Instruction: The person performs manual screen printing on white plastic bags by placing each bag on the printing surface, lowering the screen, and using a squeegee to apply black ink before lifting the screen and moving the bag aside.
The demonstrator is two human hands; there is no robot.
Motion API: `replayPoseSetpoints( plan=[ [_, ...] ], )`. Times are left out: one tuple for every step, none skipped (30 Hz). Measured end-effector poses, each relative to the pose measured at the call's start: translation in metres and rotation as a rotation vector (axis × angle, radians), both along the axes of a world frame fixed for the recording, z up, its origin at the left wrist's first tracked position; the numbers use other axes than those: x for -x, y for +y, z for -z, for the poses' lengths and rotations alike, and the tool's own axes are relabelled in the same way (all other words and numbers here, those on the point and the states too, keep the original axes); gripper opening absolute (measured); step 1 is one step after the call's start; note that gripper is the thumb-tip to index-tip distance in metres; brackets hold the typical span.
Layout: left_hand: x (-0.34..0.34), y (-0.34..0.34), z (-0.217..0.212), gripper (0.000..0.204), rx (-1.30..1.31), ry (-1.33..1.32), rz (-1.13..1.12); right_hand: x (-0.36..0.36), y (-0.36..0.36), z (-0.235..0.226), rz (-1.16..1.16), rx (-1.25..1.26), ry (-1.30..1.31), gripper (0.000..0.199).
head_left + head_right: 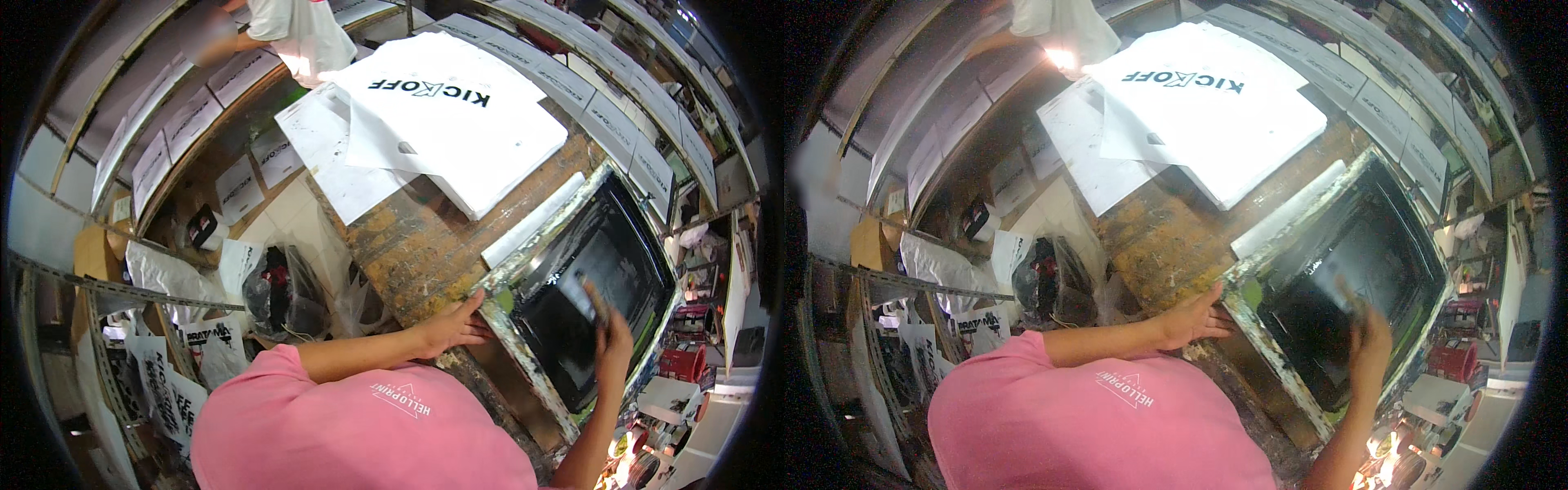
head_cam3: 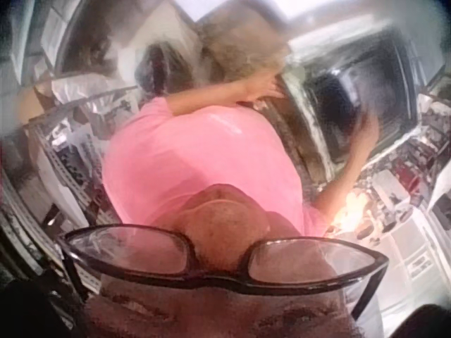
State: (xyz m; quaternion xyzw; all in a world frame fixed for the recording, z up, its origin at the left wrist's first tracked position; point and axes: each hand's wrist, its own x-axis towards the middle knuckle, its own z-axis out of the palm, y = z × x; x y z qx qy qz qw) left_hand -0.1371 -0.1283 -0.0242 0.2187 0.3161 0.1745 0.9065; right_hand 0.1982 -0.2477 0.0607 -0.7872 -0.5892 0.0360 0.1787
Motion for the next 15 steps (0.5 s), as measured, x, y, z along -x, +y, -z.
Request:
replayPoseSetpoints(
  plan=[
    [0.000, -0.002, 0.006, 0.077, 0.006, 0.063, -0.013, -0.025, 0.023, 0.016, 0.031, -0.053, -0.010, 0.037],
    [-0.003, -0.002, 0.005, 0.077, -0.017, 0.088, 0.001, -0.068, 0.036, 0.041, 0.029, -0.115, -0.122, 0.038],
    [-0.003, -0.003, 0.009, 0.078, -0.012, 0.110, 0.003, -0.088, 0.061, 0.044, 0.043, -0.111, -0.146, 0.040],
    [-0.003, -0.002, 0.013, 0.078, -0.006, 0.128, 0.007, -0.119, 0.080, 0.051, 0.056, -0.083, -0.180, 0.041],
    [-0.003, -0.001, 0.017, 0.078, -0.002, 0.145, 0.016, -0.142, 0.095, 0.053, 0.001, -0.122, -0.215, 0.042],
    [-0.004, 0.001, 0.018, 0.077, -0.007, 0.156, 0.016, -0.167, 0.104, 0.061, 0.045, -0.122, -0.244, 0.044],
    [-0.006, 0.000, 0.019, 0.076, -0.010, 0.168, 0.019, -0.193, 0.114, 0.068, 0.042, -0.113, -0.271, 0.041],
    [-0.008, 0.000, 0.020, 0.075, -0.010, 0.179, 0.023, -0.205, 0.126, 0.073, 0.070, -0.099, -0.249, 0.040],
    [-0.008, 0.001, 0.018, 0.075, -0.014, 0.196, 0.013, -0.217, 0.131, 0.077, 0.109, -0.077, -0.231, 0.040],
    [-0.006, 0.003, 0.010, 0.075, -0.013, 0.210, 0.019, -0.218, 0.135, 0.078, 0.134, -0.032, -0.244, 0.040],
    [-0.006, 0.003, 0.004, 0.075, -0.004, 0.221, 0.030, -0.209, 0.140, 0.077, 0.163, 0.023, -0.259, 0.041],
    [-0.007, 0.001, -0.004, 0.076, -0.012, 0.274, 0.009, -0.195, 0.146, 0.074, 0.224, 0.021, -0.259, 0.046],
    [-0.007, 0.002, 0.007, 0.077, -0.038, 0.228, 0.014, -0.210, 0.132, 0.099, 0.256, -0.149, -0.421, 0.046],
    [-0.003, -0.002, 0.014, 0.078, -0.055, 0.208, -0.009, -0.178, 0.142, 0.082, 0.272, -0.018, -0.314, 0.044],
    [-0.001, -0.003, 0.020, 0.079, -0.077, 0.179, -0.012, -0.165, 0.136, 0.083, 0.247, -0.040, -0.341, 0.043]
  ],
)
